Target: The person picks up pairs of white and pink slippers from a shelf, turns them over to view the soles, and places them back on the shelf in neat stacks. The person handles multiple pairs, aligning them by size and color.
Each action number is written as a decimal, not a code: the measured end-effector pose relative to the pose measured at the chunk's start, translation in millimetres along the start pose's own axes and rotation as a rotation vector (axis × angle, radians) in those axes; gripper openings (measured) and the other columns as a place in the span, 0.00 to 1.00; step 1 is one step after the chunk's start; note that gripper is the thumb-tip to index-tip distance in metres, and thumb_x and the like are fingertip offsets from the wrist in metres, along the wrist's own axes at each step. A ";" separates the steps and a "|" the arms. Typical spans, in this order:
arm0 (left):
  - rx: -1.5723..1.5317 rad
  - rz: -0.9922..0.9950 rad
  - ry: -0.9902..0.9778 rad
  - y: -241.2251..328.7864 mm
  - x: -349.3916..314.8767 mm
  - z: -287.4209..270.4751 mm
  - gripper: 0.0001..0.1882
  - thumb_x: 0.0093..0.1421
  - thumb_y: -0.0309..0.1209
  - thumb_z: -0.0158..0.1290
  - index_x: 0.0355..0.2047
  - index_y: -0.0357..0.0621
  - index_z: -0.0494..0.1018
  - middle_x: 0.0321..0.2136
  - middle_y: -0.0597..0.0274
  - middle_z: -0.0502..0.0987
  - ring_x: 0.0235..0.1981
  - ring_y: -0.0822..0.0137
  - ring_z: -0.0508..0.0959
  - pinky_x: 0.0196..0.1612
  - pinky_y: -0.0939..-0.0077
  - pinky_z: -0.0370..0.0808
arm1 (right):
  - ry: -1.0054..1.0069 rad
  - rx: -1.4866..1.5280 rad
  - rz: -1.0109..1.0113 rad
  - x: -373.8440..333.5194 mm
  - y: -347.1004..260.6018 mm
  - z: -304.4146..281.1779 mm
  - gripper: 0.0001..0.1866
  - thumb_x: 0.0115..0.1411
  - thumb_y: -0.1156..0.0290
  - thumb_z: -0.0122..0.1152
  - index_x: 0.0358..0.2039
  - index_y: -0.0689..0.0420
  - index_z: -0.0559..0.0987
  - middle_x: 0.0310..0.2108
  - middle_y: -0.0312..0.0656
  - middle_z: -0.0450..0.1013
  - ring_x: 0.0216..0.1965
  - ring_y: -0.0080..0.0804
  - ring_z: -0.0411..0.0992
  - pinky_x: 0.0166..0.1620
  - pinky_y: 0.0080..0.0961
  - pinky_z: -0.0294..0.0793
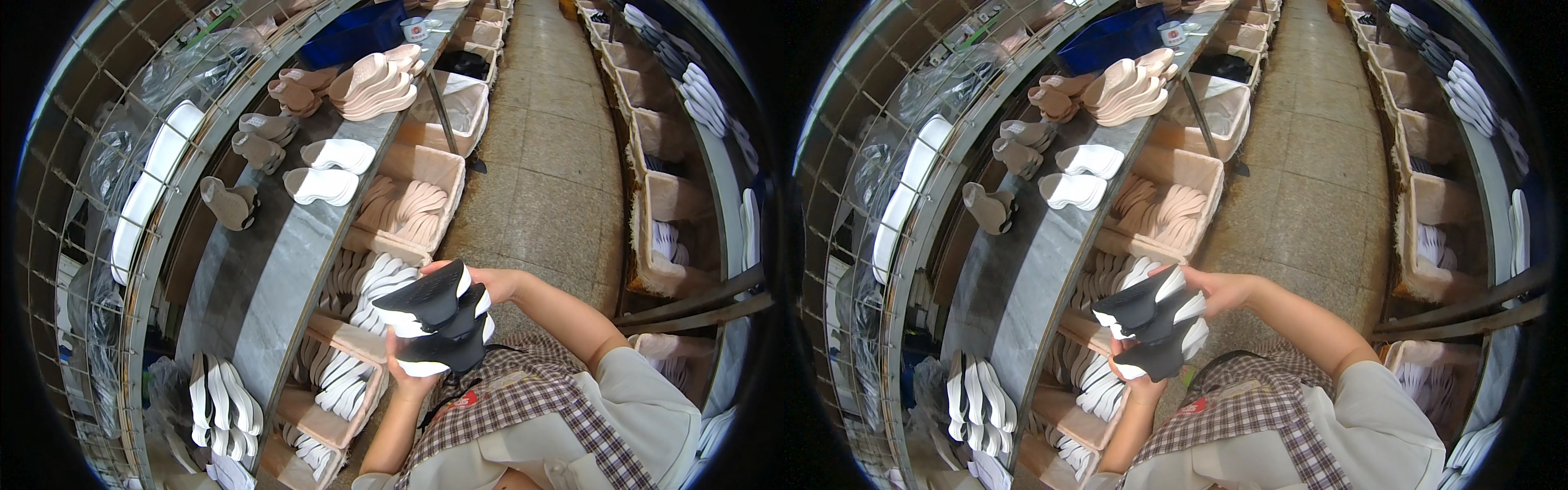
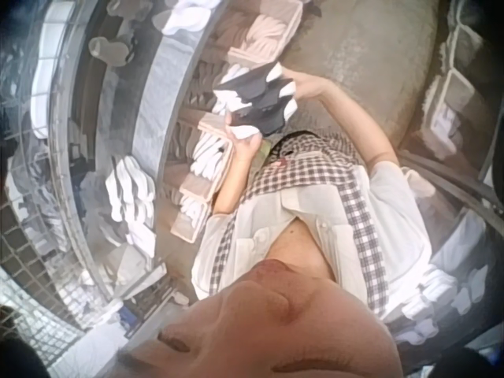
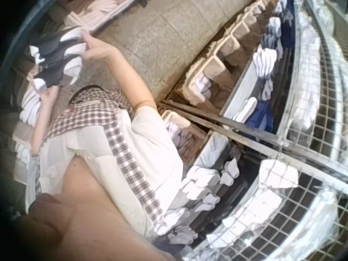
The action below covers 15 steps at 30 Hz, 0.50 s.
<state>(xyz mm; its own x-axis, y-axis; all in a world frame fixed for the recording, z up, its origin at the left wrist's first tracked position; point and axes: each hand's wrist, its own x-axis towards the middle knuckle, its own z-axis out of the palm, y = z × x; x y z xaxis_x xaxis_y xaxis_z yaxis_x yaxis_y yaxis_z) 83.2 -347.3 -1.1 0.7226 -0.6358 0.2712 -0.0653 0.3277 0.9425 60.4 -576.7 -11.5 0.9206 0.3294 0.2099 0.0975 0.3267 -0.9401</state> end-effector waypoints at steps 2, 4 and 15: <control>0.175 0.106 0.025 -2.8 -1.4 -1.5 0.35 0.63 0.41 0.49 0.63 0.42 0.45 0.59 0.52 0.58 0.58 0.58 0.63 0.60 0.62 0.64 | 0.004 -0.022 0.000 0.7 -3.5 2.5 0.52 0.44 0.73 0.68 0.66 0.56 0.46 0.62 0.42 0.54 0.62 0.30 0.53 0.63 0.31 0.53; 0.351 0.317 0.068 -6.1 0.4 -5.4 0.39 0.59 0.43 0.53 0.63 0.42 0.46 0.58 0.51 0.59 0.58 0.58 0.64 0.60 0.63 0.64 | 0.050 0.109 0.117 2.0 -10.6 10.0 0.53 0.46 0.70 0.72 0.66 0.58 0.47 0.62 0.41 0.53 0.62 0.29 0.51 0.63 0.30 0.51; -0.502 -0.345 0.162 11.6 65.2 -17.7 0.35 0.57 0.33 0.55 0.60 0.39 0.50 0.53 0.51 0.64 0.52 0.58 0.68 0.51 0.65 0.70 | 0.218 -0.124 -0.080 18.4 -71.9 41.4 0.27 0.67 0.62 0.45 0.62 0.61 0.59 0.53 0.49 0.69 0.54 0.35 0.67 0.55 0.29 0.65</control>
<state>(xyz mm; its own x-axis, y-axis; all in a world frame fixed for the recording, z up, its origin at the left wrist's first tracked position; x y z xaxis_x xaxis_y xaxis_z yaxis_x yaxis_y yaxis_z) 141.7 -372.5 24.0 0.7418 -0.6627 -0.1026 0.4932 0.4356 0.7530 54.6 -557.4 71.1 0.9664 0.1040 0.2350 0.2067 0.2287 -0.9513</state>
